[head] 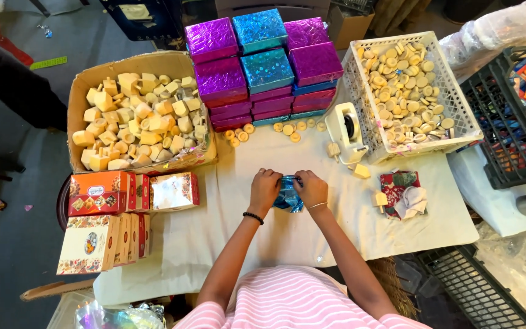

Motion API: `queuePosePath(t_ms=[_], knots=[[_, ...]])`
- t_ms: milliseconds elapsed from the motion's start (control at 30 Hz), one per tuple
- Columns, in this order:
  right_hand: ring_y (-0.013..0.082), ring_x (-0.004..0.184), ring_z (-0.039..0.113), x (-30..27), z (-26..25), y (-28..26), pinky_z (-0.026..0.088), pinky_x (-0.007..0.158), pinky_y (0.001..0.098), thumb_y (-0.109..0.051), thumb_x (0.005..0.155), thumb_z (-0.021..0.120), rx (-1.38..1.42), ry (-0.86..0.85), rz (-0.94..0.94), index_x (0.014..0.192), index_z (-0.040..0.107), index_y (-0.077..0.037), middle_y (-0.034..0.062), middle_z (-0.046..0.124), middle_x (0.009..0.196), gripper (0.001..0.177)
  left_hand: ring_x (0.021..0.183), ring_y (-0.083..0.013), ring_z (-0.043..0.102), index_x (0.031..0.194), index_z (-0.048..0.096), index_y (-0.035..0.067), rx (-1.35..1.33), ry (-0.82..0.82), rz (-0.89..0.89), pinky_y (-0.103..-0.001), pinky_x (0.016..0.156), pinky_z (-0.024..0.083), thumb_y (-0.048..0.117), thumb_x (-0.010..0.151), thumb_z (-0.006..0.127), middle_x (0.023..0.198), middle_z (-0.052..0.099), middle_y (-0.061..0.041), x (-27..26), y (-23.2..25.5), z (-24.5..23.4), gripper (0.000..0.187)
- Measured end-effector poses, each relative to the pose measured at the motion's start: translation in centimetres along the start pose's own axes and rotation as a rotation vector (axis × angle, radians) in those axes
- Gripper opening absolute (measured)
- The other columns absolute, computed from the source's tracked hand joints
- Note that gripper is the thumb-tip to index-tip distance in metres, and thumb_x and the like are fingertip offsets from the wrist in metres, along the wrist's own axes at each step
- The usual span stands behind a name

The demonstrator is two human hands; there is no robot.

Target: Wrapping gift boxes in decorative foil and packaging them.

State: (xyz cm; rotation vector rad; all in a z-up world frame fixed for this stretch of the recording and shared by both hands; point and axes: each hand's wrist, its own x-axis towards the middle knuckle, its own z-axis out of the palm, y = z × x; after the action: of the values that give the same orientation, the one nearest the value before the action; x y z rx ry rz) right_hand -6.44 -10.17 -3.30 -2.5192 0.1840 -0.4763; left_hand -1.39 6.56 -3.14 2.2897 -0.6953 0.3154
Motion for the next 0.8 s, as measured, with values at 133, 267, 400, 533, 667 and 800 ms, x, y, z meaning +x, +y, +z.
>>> queuePosePath(t_ms=[133, 267, 400, 533, 667, 800], knots=[[0.0276, 0.076, 0.069, -0.4, 0.4, -0.3, 0.055, 0.065, 0.0403, -0.02, 0.086, 0.074, -0.071, 0.063, -0.054, 0.089, 0.07, -0.014, 0.0042, 0.071, 0.09, 0.008, 0.093, -0.0307, 0.063, 0.096, 0.076, 0.01, 0.099, 0.026, 0.038, -0.043, 0.083, 0.051, 0.005, 0.081, 0.069, 0.089, 0.07, -0.007, -1.1, -0.8, 2.4, 0.018], [0.0292, 0.075, 0.068, -0.8, 1.2, 0.0, 0.055, 0.065, 0.0418, -0.019, 0.085, 0.073, -0.158, 0.112, -0.096, 0.085, 0.065, -0.013, 0.0055, 0.068, 0.091, 0.01, 0.105, -0.0302, 0.062, 0.105, 0.073, 0.01, 0.144, 0.036, 0.018, -0.044, 0.093, 0.049, 0.006, 0.084, 0.068, 0.101, 0.07, -0.008, -1.5, 0.1, 1.8, 0.022], [0.0298, 0.075, 0.068, -1.2, 1.8, 0.4, 0.055, 0.066, 0.0418, -0.019, 0.085, 0.073, -0.173, 0.132, -0.12, 0.086, 0.064, -0.013, 0.0061, 0.068, 0.092, 0.011, 0.12, -0.0324, 0.059, 0.119, 0.067, 0.003, 0.024, -0.034, 0.017, -0.047, 0.102, 0.044, 0.016, 0.087, 0.07, 0.121, 0.068, -0.013, -1.8, 1.6, -0.5, 0.034], [0.0301, 0.076, 0.068, -1.4, 1.3, 0.0, 0.055, 0.067, 0.0417, -0.018, 0.086, 0.073, -0.178, 0.099, -0.101, 0.087, 0.065, -0.013, 0.0066, 0.068, 0.093, 0.01, 0.127, -0.0345, 0.054, 0.128, 0.062, -0.002, 0.029, -0.095, 0.077, -0.048, 0.105, 0.041, 0.022, 0.087, 0.072, 0.132, 0.063, -0.018, -3.2, 0.1, 0.2, 0.048], [0.0305, 0.08, 0.068, -2.0, 0.8, -0.1, 0.055, 0.07, 0.0416, -0.016, 0.09, 0.068, -0.17, 0.093, -0.122, 0.092, 0.067, -0.011, 0.0075, 0.069, 0.098, 0.005, 0.137, -0.0301, 0.051, 0.137, 0.059, 0.001, 0.185, -0.091, 0.157, -0.045, 0.111, 0.041, 0.01, 0.088, 0.065, 0.143, 0.061, -0.016, -4.9, -1.7, 2.3, 0.05], [0.0269, 0.094, 0.068, -2.8, -0.2, 0.2, 0.053, 0.082, 0.0398, -0.009, 0.087, 0.063, -0.136, 0.172, -0.286, 0.101, 0.071, -0.014, 0.0051, 0.07, 0.104, 0.017, 0.139, -0.0272, 0.053, 0.136, 0.062, 0.003, 0.258, -0.043, 0.148, -0.043, 0.112, 0.043, 0.004, 0.09, 0.059, 0.143, 0.062, -0.014, -5.4, -1.6, 2.7, 0.046]])
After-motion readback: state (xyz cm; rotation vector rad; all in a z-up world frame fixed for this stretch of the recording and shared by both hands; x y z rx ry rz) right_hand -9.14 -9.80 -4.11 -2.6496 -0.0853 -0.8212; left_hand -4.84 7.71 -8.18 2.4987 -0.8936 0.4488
